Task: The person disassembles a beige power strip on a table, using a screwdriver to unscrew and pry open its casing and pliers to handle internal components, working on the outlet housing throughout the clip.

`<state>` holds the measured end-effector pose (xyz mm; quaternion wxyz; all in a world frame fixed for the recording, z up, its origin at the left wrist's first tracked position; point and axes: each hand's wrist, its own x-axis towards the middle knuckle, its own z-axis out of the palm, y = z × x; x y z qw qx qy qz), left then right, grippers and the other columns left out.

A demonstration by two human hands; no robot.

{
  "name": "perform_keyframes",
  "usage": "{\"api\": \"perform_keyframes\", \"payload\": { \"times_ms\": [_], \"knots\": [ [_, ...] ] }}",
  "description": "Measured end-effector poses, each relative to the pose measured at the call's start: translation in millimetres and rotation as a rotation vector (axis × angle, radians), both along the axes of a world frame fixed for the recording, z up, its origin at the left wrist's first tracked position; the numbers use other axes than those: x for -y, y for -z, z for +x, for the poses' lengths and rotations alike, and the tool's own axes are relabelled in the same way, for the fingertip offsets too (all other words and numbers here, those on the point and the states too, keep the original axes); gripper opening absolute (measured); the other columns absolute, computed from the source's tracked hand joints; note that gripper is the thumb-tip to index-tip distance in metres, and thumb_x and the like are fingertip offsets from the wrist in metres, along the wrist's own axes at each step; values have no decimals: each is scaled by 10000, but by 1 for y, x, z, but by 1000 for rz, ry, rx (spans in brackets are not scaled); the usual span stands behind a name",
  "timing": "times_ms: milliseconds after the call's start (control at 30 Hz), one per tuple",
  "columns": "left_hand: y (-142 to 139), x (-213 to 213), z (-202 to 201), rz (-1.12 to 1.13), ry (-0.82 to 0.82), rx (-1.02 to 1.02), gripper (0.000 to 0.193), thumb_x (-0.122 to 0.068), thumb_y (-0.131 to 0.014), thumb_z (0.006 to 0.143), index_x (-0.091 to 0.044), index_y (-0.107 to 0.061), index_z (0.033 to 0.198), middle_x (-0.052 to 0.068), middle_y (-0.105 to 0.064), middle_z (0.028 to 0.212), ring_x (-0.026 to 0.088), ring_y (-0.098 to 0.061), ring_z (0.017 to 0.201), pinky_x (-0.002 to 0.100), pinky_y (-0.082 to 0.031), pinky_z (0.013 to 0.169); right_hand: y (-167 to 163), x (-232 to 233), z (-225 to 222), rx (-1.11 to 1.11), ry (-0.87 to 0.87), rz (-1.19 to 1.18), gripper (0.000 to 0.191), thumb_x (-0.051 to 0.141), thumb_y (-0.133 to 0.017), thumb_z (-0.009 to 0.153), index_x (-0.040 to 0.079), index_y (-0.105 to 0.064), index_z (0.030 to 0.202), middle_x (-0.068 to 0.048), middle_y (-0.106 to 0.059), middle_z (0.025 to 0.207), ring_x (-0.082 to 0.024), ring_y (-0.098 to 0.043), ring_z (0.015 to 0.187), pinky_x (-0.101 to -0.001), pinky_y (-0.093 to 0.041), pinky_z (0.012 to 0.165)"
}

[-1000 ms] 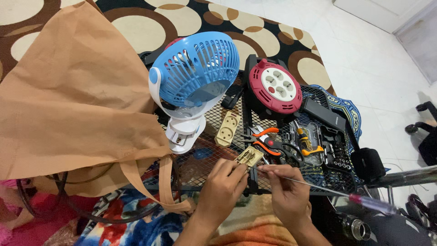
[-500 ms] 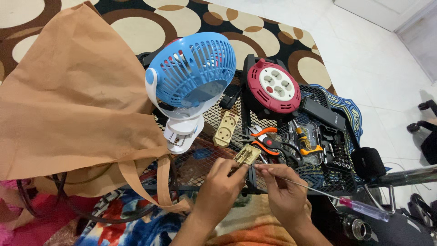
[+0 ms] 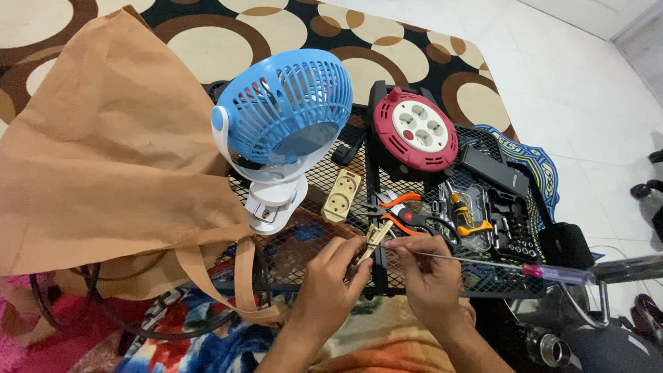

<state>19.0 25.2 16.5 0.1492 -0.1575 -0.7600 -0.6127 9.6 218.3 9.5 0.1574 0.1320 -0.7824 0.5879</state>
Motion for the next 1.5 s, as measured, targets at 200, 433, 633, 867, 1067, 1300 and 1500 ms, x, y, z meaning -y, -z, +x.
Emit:
{"api": "perform_keyframes", "payload": {
  "times_ms": [200, 433, 633, 867, 1067, 1300, 1500],
  "knots": [
    [-3, 2, -1, -50, 56, -49, 324, -53, -719, 900, 53, -635, 1195, 197, -687, 1017, 377, -675, 929, 436, -535, 756, -29, -3, -10, 39, -48, 279, 56, -30, -603, 968, -19, -563, 1005, -140, -752, 998, -190, -770, 960, -298, -627, 839],
    [5, 1, 3, -199, 76, -196, 323, 47, -675, 859, 62, -635, 1180, 190, -677, 1021, 379, -649, 956, 449, -530, 819, -39, -10, -13, 102, -120, 487, 55, -8, -636, 934, -24, -607, 977, -125, -759, 946, -203, -789, 889, -312, -621, 781],
    [4, -7, 14, -218, 54, -180, 336, 16, -680, 836, 66, -659, 1167, 173, -660, 973, 354, -646, 942, 430, -527, 802, -34, -20, -7, 151, -140, 402, 74, -39, -619, 922, -16, -600, 990, -118, -746, 951, -192, -779, 913, -307, -625, 818],
    [1, -4, 17, -298, 41, -424, 262, -21, -682, 858, 55, -670, 1108, 139, -663, 998, 321, -659, 1049, 409, -540, 893, -29, -32, 3, 70, -132, 259, 89, -85, -601, 949, -8, -557, 957, -148, -737, 963, -194, -749, 912, -313, -623, 849],
    [6, -8, 14, -288, -118, -416, 259, -22, -709, 824, -6, -677, 1081, 89, -678, 991, 333, -665, 1124, 467, -525, 975, -2, -29, 6, 97, -166, 12, 110, -93, -570, 971, -9, -515, 1018, -173, -724, 1037, -199, -747, 950, -315, -628, 835],
    [10, -12, 16, -141, 7, -138, 349, -35, -770, 845, 18, -634, 1162, 161, -648, 1092, 351, -672, 1049, 417, -554, 862, 20, -35, 24, 105, -100, -5, 101, -101, -544, 975, -20, -520, 1029, -188, -706, 1080, -236, -749, 1030, -347, -622, 916],
    [7, -10, 12, -88, 23, -30, 353, -2, -725, 849, 15, -621, 1186, 154, -644, 1079, 348, -678, 1014, 424, -552, 830, 40, -31, 23, 106, -11, -177, 85, -95, -525, 992, -22, -507, 1033, -189, -685, 1076, -246, -750, 1026, -374, -628, 943]
  ]
}}
